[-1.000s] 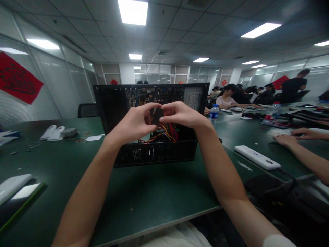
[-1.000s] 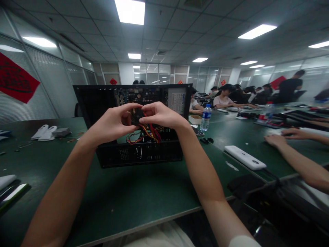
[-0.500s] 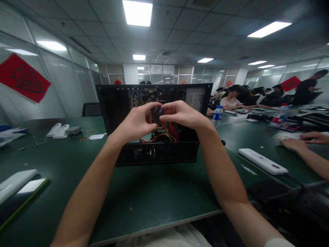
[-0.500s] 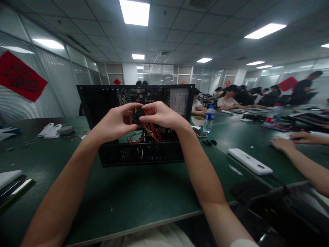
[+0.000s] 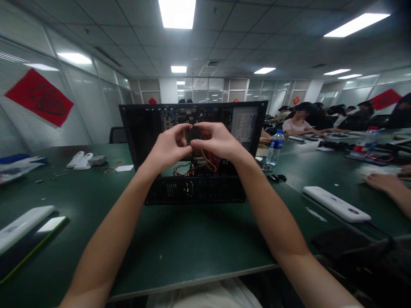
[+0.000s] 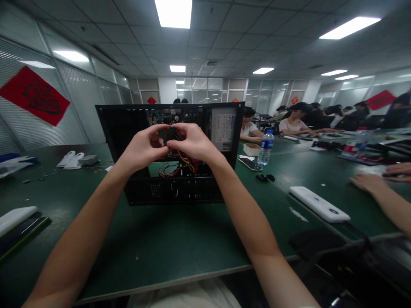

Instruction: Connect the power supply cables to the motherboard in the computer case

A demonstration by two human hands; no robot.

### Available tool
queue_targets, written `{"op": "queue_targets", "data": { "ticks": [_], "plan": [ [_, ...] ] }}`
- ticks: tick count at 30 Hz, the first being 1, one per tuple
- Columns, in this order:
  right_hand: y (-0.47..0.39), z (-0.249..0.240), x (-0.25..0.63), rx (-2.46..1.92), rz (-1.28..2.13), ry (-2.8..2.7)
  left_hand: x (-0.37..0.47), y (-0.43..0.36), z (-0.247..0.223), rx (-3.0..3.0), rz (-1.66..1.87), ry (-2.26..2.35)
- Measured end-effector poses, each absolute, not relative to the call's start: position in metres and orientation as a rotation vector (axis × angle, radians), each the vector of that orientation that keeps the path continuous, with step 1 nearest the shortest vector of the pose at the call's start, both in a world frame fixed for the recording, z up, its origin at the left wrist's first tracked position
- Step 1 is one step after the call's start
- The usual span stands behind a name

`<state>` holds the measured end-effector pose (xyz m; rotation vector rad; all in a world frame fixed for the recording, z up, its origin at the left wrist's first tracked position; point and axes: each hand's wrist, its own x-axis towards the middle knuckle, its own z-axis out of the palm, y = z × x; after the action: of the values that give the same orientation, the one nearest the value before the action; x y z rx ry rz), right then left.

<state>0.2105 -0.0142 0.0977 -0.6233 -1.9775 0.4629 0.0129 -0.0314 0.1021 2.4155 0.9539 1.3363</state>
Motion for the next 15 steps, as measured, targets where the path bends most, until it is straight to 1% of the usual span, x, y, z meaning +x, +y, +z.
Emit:
{"op": "queue_targets", "data": {
  "ticks": [2, 6, 12, 15],
  "plan": [
    [0.001, 0.093, 0.206, -0.647, 0.402, -1.805, 0.015, -0.023, 0.100, 2.335, 1.294, 0.925],
    [0.031, 0.080, 0.195, -0.756, 0.311, -1.592, 0.022, -0.003, 0.088, 2.316, 1.064, 0.875],
    [0.059, 0.048, 0.191, -0.916, 0.327, -1.587, 0.027, 0.046, 0.055, 2.240, 1.069, 0.994],
    [0.066, 0.031, 0.206, -1.073, 0.270, -1.630, 0.026, 0.060, 0.041, 2.283, 0.991, 1.216]
  ]
}}
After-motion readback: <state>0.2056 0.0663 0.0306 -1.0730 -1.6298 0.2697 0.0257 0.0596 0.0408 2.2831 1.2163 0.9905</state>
